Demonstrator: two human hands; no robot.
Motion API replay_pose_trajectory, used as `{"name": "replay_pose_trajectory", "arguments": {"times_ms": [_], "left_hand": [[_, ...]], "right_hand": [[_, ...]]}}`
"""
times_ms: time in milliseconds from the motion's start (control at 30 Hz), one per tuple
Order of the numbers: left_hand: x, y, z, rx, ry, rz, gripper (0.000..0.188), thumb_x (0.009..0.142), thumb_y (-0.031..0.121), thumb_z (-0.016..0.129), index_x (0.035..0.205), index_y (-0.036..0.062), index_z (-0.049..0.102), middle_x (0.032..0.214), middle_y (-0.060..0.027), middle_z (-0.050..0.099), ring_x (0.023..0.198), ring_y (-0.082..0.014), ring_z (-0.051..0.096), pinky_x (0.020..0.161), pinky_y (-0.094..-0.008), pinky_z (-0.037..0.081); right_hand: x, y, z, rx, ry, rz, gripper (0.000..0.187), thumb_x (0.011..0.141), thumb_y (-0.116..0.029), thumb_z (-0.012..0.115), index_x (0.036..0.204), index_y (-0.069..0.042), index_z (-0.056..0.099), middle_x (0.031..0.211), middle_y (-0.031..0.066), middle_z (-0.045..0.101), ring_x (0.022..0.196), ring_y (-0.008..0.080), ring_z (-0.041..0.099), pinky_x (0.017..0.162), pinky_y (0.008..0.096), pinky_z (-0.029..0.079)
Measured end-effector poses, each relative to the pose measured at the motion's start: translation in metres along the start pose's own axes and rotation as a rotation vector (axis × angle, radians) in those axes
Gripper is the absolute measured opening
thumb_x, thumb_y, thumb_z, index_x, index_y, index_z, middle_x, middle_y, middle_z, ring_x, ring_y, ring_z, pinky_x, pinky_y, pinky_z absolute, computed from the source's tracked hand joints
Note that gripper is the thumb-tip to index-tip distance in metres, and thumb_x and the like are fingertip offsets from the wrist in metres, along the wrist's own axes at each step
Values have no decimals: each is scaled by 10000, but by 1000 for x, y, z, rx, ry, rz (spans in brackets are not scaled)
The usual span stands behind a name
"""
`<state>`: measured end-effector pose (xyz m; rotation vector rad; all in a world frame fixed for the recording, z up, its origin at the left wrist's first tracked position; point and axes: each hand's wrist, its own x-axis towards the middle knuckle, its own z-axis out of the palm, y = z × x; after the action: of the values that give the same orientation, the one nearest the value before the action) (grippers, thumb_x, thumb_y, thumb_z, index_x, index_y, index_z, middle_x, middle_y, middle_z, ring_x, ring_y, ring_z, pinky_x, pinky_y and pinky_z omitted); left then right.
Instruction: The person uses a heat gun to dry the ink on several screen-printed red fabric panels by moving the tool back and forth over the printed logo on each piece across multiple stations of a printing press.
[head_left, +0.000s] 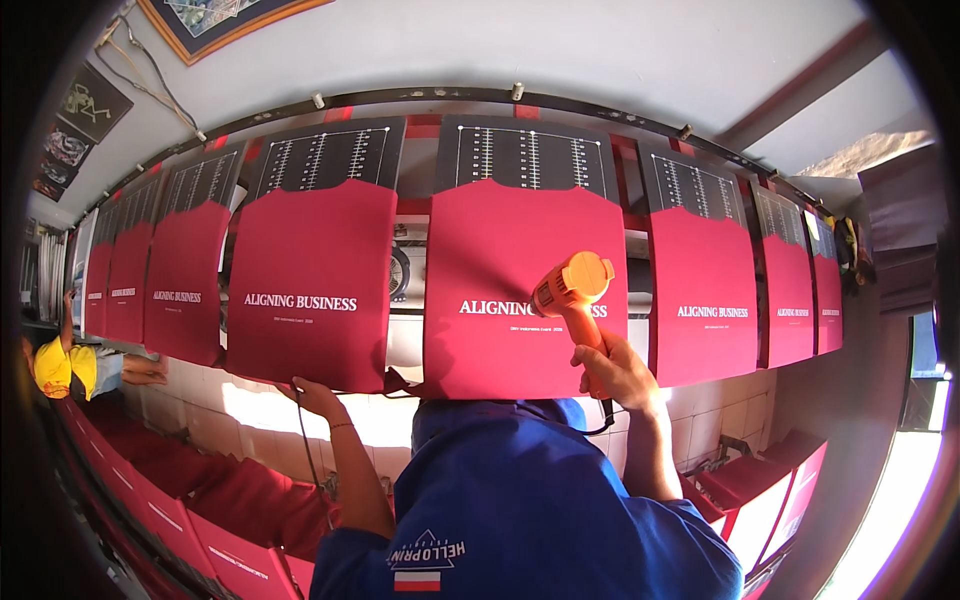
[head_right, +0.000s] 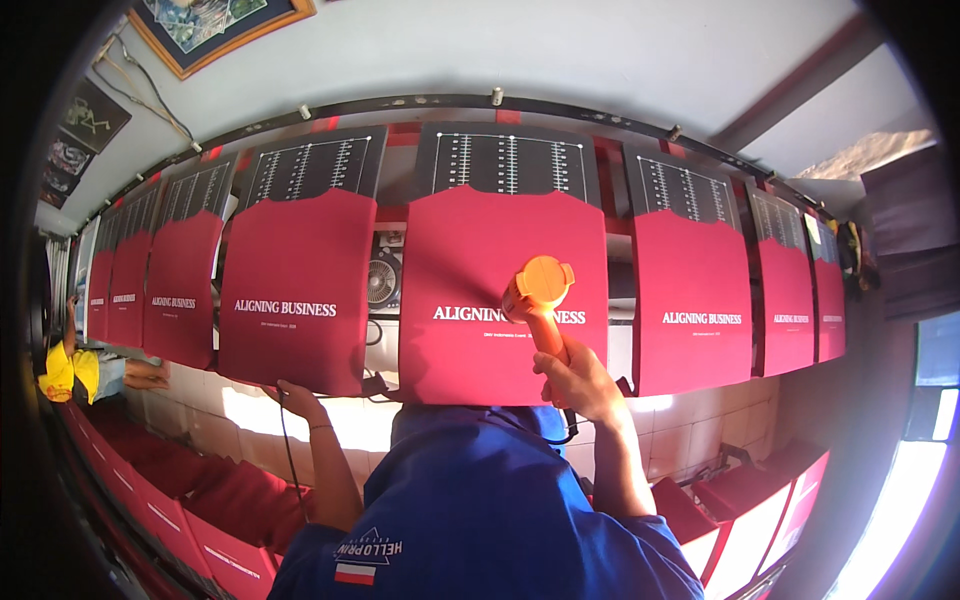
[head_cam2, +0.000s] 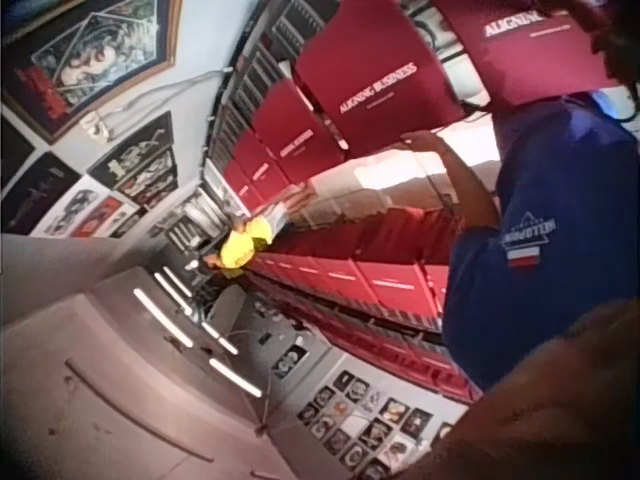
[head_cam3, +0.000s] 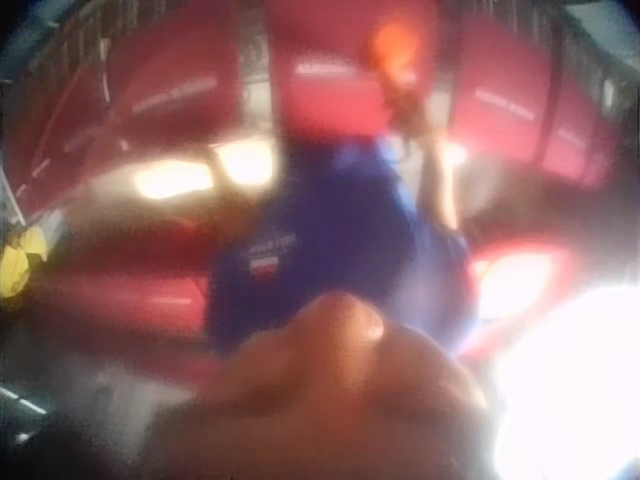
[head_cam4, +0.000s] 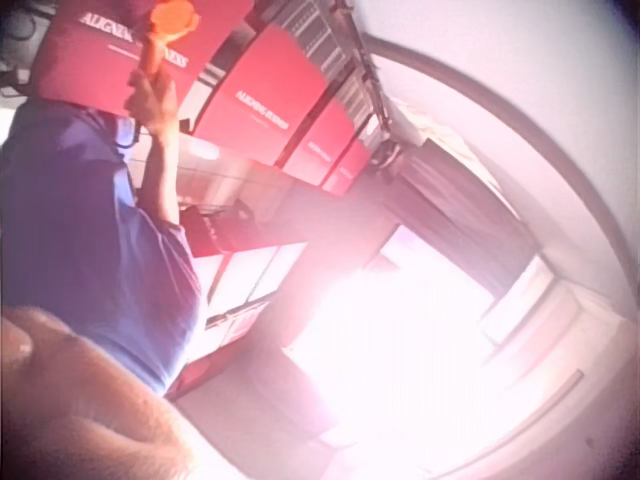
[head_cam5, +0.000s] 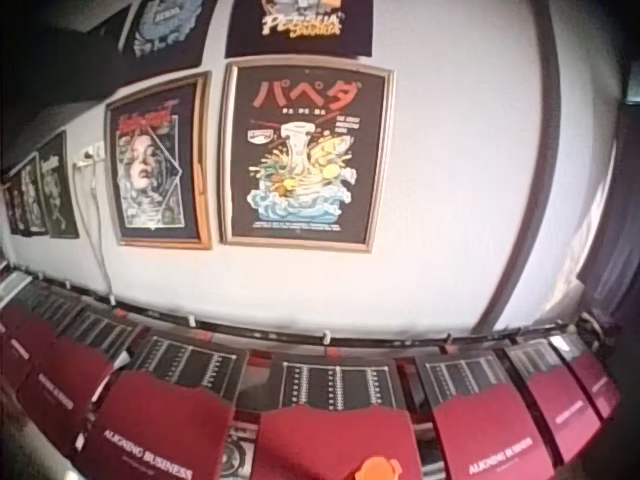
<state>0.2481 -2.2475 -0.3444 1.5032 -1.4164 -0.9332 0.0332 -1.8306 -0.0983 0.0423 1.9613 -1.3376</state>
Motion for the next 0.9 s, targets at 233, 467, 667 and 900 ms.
{"name": "replay_pose_trajectory", "arguments": {"times_ms": [233, 467, 667, 900], "left_hand": [[51, -16, -3, 56, 93, -16, 638, 1019, 270, 380, 1567, 12, 178, 1459, -298, 435, 1215, -399, 574, 1019, -474, 489], [60, -18, 11, 64, 91, -9, 653, 1014, 263, 405, 1560, 2, 160, 1493, -306, 370, 1255, -415, 534, 1027, -468, 493], [53, -6, 11, 4, 78, -42, 633, 1017, 278, 410, 1538, -4, 189, 1500, -307, 341, 1270, -431, 514, 1049, -474, 483], [57, -10, 10, -44, 71, -30, 625, 1011, 259, 419, 1533, 9, 183, 1490, -329, 334, 1270, -436, 511, 1046, -476, 494]], "right_hand": [[2, -8, 22, -12, 75, -21, 271, 984, -274, 572, 968, -6, 609, 618, 51, 600, 527, 108, 583, 481, 255, 455], [7, -6, 33, 19, 43, -48, 286, 978, -279, 585, 984, 5, 611, 710, 46, 609, 571, 107, 610, 502, 256, 477], [7, -9, 42, 37, 31, -8, 267, 971, -266, 604, 997, 0, 608, 739, 42, 616, 588, 108, 616, 516, 258, 487], [8, -18, 62, 5, 82, -20, 263, 973, -255, 605, 988, 7, 614, 745, 50, 624, 587, 109, 622, 511, 257, 484]]}}
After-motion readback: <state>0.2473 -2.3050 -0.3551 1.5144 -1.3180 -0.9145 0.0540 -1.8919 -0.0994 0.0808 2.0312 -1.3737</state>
